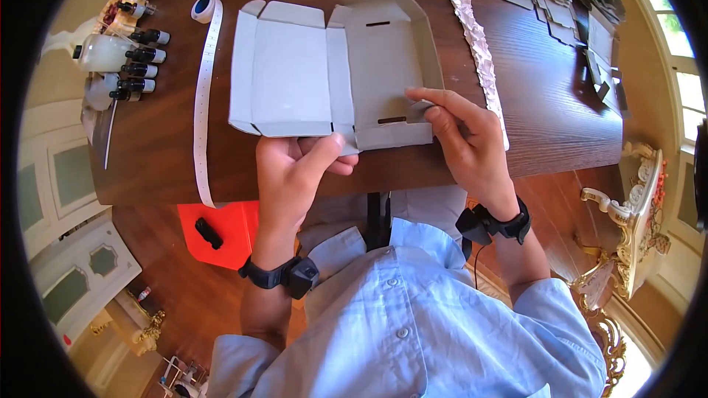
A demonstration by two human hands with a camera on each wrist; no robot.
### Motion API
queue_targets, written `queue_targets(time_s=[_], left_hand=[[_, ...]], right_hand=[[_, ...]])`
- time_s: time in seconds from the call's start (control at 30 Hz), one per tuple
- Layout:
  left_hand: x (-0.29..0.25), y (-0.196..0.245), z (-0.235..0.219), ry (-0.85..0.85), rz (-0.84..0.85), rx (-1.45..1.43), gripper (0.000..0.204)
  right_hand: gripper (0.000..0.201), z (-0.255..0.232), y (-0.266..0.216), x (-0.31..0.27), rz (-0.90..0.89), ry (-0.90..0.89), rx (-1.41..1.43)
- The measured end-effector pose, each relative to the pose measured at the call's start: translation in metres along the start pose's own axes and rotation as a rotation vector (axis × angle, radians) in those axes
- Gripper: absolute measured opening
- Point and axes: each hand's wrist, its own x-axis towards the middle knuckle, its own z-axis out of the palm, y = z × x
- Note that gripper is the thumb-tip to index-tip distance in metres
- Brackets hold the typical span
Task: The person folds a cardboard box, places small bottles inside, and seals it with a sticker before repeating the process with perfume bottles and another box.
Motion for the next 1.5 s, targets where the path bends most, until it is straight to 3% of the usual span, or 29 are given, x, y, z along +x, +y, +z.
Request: queue_targets(time_s=[0.1, 0.17, 0.23, 0.3, 0.37, 0.4, 0.43, 0.5, 0.53, 0.7, 0.77, 0.83, 0.87, 0.93, 1.03, 1.1, 1.17, 1.2, 1.33, 1.5], left_hand=[[-0.008, 0.011, 0.0, -0.035, -0.038, -0.164, 0.017], [-0.009, 0.014, -0.006, -0.099, -0.016, -0.215, 0.019], [-0.01, 0.012, -0.016, -0.194, -0.068, -0.105, 0.024], [-0.005, 0.005, -0.024, -0.215, -0.037, -0.083, 0.029], [0.002, 0.0, -0.029, -0.196, 0.044, 0.126, 0.03], [0.005, -0.008, -0.036, -0.22, 0.009, 0.042, 0.056], [0.009, -0.008, -0.033, -0.218, 0.009, 0.043, 0.056], [0.015, -0.007, -0.022, -0.193, 0.191, 0.024, 0.095], [0.016, -0.001, -0.021, -0.209, 0.167, 0.051, 0.12], [0.022, -0.012, -0.025, -0.149, 0.365, 0.239, 0.121], [0.033, -0.012, -0.031, -0.123, 0.85, 0.648, 0.118], [0.032, -0.008, -0.031, -0.098, 0.867, 0.655, 0.113], [0.036, -0.007, -0.029, -0.116, 1.007, 0.609, 0.11], [0.034, 0.001, -0.03, -0.168, 1.112, 0.701, 0.106], [0.024, 0.015, -0.028, -0.238, 1.029, 0.926, 0.101], [0.031, 0.012, -0.028, -0.296, 1.091, 1.066, 0.1], [0.035, 0.016, -0.024, -0.294, 1.089, 1.016, 0.104], [0.033, 0.021, -0.021, -0.32, 0.963, 0.982, 0.106], [0.032, 0.033, -0.016, -0.37, 0.741, 0.932, 0.111], [0.031, 0.045, -0.009, -0.38, 0.943, 1.128, 0.115]], right_hand=[[0.018, 0.001, 0.008, 0.001, -0.088, 0.012, 0.033], [0.018, -0.003, 0.009, 0.004, -0.049, -0.049, 0.107], [0.018, -0.007, 0.007, 0.006, -0.011, -0.113, 0.18], [0.018, -0.009, 0.001, 0.009, 0.058, -0.214, 0.174], [0.017, -0.012, 0.0, 0.011, 0.073, -0.261, 0.155], [0.017, -0.012, -0.001, 0.012, 0.088, -0.304, 0.132], [0.017, -0.011, -0.001, 0.012, 0.087, -0.306, 0.133], [0.017, -0.009, -0.001, 0.015, 0.137, -0.309, 0.159], [0.017, -0.009, -0.001, 0.016, 0.135, -0.309, 0.16], [0.02, -0.012, 0.006, 0.02, 0.152, -0.312, 0.228], [0.021, -0.013, 0.006, 0.022, 0.154, -0.326, 0.236], [0.022, -0.014, 0.006, 0.023, 0.16, -0.339, 0.246], [0.023, -0.015, 0.006, 0.024, 0.169, -0.359, 0.252], [0.023, -0.016, 0.007, 0.026, 0.181, -0.38, 0.258], [0.024, -0.012, 0.006, 0.025, 0.192, -0.354, 0.29], [0.024, -0.01, 0.002, 0.025, 0.192, -0.32, 0.266], [0.024, -0.009, 0.003, 0.025, 0.205, -0.308, 0.267], [0.024, -0.009, 0.005, 0.024, 0.22, -0.293, 0.267], [0.022, -0.006, 0.004, 0.022, 0.218, -0.244, 0.228], [0.02, 0.0, 0.001, 0.02, -0.002, -0.175, -0.035]])
